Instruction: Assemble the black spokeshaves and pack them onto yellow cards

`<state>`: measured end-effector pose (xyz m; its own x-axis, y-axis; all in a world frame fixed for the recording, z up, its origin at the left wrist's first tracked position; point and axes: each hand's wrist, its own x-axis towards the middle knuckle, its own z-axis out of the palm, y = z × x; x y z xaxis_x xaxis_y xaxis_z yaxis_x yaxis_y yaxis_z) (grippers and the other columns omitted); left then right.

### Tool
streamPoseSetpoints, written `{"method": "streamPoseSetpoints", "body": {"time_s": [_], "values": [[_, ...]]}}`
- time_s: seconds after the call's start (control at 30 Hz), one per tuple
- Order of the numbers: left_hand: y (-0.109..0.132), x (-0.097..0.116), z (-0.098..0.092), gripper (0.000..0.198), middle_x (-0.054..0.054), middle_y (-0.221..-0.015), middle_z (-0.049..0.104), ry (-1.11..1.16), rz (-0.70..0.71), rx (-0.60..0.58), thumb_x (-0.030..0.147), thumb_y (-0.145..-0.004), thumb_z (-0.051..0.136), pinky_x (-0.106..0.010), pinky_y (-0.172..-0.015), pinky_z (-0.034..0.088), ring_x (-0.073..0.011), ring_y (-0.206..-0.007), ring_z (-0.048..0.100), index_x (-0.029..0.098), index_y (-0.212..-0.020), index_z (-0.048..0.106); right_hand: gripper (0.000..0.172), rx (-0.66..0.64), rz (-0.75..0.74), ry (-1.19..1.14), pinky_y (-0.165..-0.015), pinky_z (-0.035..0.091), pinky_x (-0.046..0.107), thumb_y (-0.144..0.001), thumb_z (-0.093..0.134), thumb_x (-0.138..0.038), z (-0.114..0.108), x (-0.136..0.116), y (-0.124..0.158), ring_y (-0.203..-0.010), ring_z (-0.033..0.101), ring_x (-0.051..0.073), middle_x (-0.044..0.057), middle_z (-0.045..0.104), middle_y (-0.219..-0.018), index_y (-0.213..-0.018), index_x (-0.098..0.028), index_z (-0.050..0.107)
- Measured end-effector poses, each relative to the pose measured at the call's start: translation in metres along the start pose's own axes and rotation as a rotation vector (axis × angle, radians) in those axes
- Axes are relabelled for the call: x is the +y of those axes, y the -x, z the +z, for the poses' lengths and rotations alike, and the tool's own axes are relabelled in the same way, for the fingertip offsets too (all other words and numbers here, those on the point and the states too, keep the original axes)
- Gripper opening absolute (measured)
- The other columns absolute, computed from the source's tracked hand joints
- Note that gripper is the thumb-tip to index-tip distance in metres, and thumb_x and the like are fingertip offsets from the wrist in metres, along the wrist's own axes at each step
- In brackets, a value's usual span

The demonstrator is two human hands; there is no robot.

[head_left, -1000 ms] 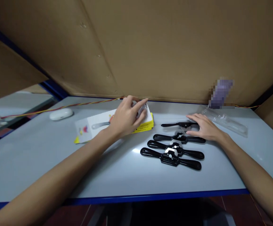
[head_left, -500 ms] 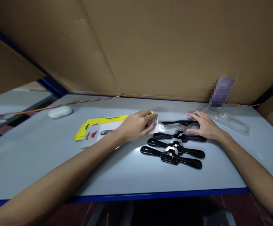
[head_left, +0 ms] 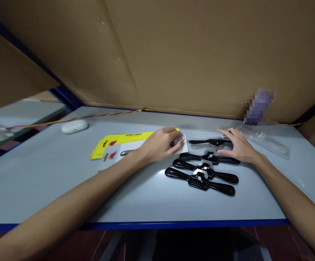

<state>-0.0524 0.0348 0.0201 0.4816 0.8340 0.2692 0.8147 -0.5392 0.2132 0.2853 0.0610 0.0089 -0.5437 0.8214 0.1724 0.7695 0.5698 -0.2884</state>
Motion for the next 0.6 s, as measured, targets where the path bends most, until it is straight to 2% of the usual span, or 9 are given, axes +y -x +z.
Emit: {"method": "streamPoseSetpoints", "body": {"time_s": [0.1, 0.2, 0.3, 0.4, 0.5, 0.6], "values": [[0.000, -0.001, 0.009, 0.046, -0.017, -0.111, 0.071, 0.081, 0.051, 0.105, 0.041, -0.101, 0.039, -0.044, -0.088, 0.058, -0.0279, -0.098, 0.069, 0.012, -0.113, 0.074, 0.077, 0.006, -0.015, -0.016, -0.106, 0.043, 0.060, -0.087, 0.063, -0.070, -0.001, -0.001, 0.000, -0.116, 0.056, 0.036, 0.013, 0.058, -0.129, -0.151, -0.030, 0.052], [-0.001, 0.001, 0.020, 0.043, -0.018, -0.123, 0.065, 0.139, 0.061, 0.215, 0.039, -0.102, 0.041, -0.047, -0.101, 0.054, -0.0285, -0.114, 0.064, 0.012, -0.122, 0.069, 0.074, 0.020, -0.052, -0.056, -0.107, 0.041, 0.060, -0.088, 0.061, -0.069, -0.002, -0.004, -0.002, -0.116, 0.056, 0.036, 0.013, 0.058, -0.129, -0.149, -0.028, 0.055], [-0.003, 0.005, 0.028, 0.042, -0.017, -0.128, 0.061, 0.202, 0.071, 0.257, 0.039, -0.104, 0.042, -0.049, -0.106, 0.051, -0.0286, -0.122, 0.059, 0.014, -0.129, 0.064, 0.072, 0.058, -0.080, -0.081, -0.103, 0.042, 0.058, -0.092, 0.055, -0.068, -0.002, -0.010, -0.006, -0.112, 0.056, 0.035, 0.012, 0.060, -0.123, -0.151, -0.026, 0.053], [-0.007, 0.009, 0.031, 0.037, -0.015, -0.128, 0.062, 0.235, 0.112, 0.273, 0.035, -0.105, 0.040, -0.048, -0.106, 0.051, -0.0268, -0.122, 0.059, 0.017, -0.127, 0.064, 0.070, 0.090, -0.090, -0.044, -0.099, 0.044, 0.055, -0.094, 0.054, -0.065, -0.002, -0.017, -0.010, -0.110, 0.056, 0.034, 0.012, 0.062, -0.119, -0.152, -0.026, 0.052], [-0.009, 0.011, 0.022, 0.037, -0.016, -0.128, 0.063, 0.155, 0.172, 0.290, 0.032, -0.104, 0.038, -0.049, -0.105, 0.050, -0.0275, -0.119, 0.060, 0.018, -0.124, 0.065, 0.062, 0.173, -0.080, 0.074, -0.102, 0.043, 0.055, -0.098, 0.051, -0.056, -0.009, -0.025, -0.010, -0.115, 0.057, 0.036, 0.015, 0.063, -0.127, -0.149, -0.022, 0.055], [-0.008, 0.008, -0.002, 0.041, -0.015, -0.129, 0.065, -0.040, 0.116, 0.223, 0.038, -0.102, 0.038, -0.050, -0.104, 0.049, -0.0306, -0.116, 0.061, 0.020, -0.120, 0.069, 0.056, 0.278, 0.058, 0.234, -0.102, 0.044, 0.054, -0.101, 0.045, -0.048, -0.021, -0.030, -0.005, -0.120, 0.058, 0.039, 0.018, 0.063, -0.133, -0.147, -0.019, 0.057]]}}
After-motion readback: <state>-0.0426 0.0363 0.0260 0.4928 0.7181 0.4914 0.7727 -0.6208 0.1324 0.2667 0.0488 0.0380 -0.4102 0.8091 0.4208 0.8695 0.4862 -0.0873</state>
